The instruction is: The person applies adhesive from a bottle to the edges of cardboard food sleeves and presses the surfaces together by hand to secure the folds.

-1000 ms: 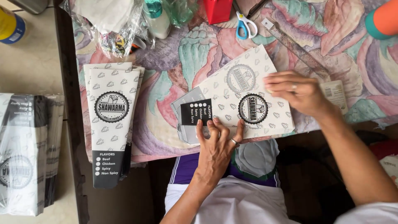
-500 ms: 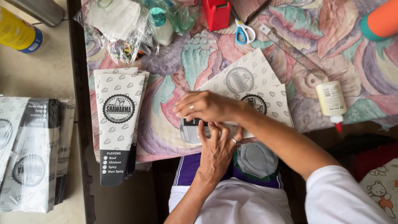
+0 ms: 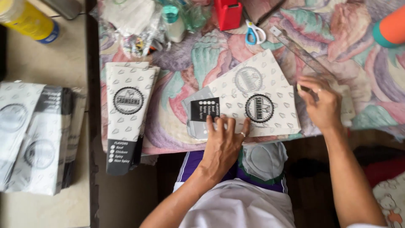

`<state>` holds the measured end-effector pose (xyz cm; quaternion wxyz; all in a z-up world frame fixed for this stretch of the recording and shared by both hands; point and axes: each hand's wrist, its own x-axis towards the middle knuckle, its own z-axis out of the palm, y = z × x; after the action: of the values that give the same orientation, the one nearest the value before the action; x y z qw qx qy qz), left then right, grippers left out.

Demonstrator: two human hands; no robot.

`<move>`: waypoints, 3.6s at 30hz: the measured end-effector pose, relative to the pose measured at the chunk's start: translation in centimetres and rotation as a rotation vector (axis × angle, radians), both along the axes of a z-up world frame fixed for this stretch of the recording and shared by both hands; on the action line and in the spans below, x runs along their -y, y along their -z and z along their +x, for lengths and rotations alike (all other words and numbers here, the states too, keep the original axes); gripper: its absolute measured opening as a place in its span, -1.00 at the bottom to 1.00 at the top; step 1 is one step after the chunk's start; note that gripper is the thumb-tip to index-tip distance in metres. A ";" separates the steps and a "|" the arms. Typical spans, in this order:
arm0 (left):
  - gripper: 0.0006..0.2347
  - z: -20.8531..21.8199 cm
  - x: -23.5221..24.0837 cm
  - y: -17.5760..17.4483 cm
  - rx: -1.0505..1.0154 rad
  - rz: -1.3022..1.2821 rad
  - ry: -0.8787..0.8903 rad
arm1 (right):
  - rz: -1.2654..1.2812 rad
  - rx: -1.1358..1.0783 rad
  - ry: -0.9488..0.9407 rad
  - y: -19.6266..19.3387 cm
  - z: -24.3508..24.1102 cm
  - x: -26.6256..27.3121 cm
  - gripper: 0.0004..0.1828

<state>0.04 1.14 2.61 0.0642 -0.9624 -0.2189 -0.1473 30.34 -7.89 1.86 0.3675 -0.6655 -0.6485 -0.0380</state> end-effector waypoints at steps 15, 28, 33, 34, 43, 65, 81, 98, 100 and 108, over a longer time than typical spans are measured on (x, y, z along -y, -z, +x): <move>-0.38 0.1 -5.1 2.0 0.017 0.215 0.321 | 0.055 -0.038 0.075 3.1 -1.0 1.0 -0.75; -0.84 -19.0 -11.9 -1.7 0.261 -0.371 -0.905 | 0.067 0.031 0.219 3.9 -1.1 1.3 -0.76; -0.24 -19.3 -11.0 -0.6 0.118 -0.355 -0.803 | 0.188 0.164 0.182 0.6 -3.6 0.9 -0.80; -0.24 -19.2 -11.2 -0.7 0.120 -0.361 -0.798 | 0.183 0.170 0.186 -0.5 -4.4 0.8 -0.80; -0.40 -19.3 -11.8 0.0 0.065 -0.517 -0.847 | -0.051 0.053 -0.305 -3.6 -11.7 0.0 -0.85; -0.72 -6.8 -4.2 0.6 0.457 -0.406 0.075 | -0.164 0.098 -0.278 -2.2 -11.6 -0.3 -0.92; -0.87 -6.1 -4.6 1.9 0.457 -0.384 0.118 | -0.165 0.038 -0.259 -2.9 -11.8 -0.5 -0.94; -0.84 -6.1 -4.8 1.5 0.441 -0.373 0.140 | -0.158 0.011 -0.257 -2.5 -11.5 -0.3 -0.94; -0.84 -6.1 -4.9 1.7 0.447 -0.380 0.141 | -0.157 0.009 -0.251 -2.6 -11.6 -0.3 -0.94; -0.84 -6.0 -5.0 2.0 0.465 -0.375 0.140 | -0.145 0.023 -0.247 -2.7 -11.8 -0.2 -0.88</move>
<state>-6.00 6.10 0.57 -0.1768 -0.9107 -0.1841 -0.3246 18.53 -7.64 4.54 0.3130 -0.6050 -0.7306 0.0467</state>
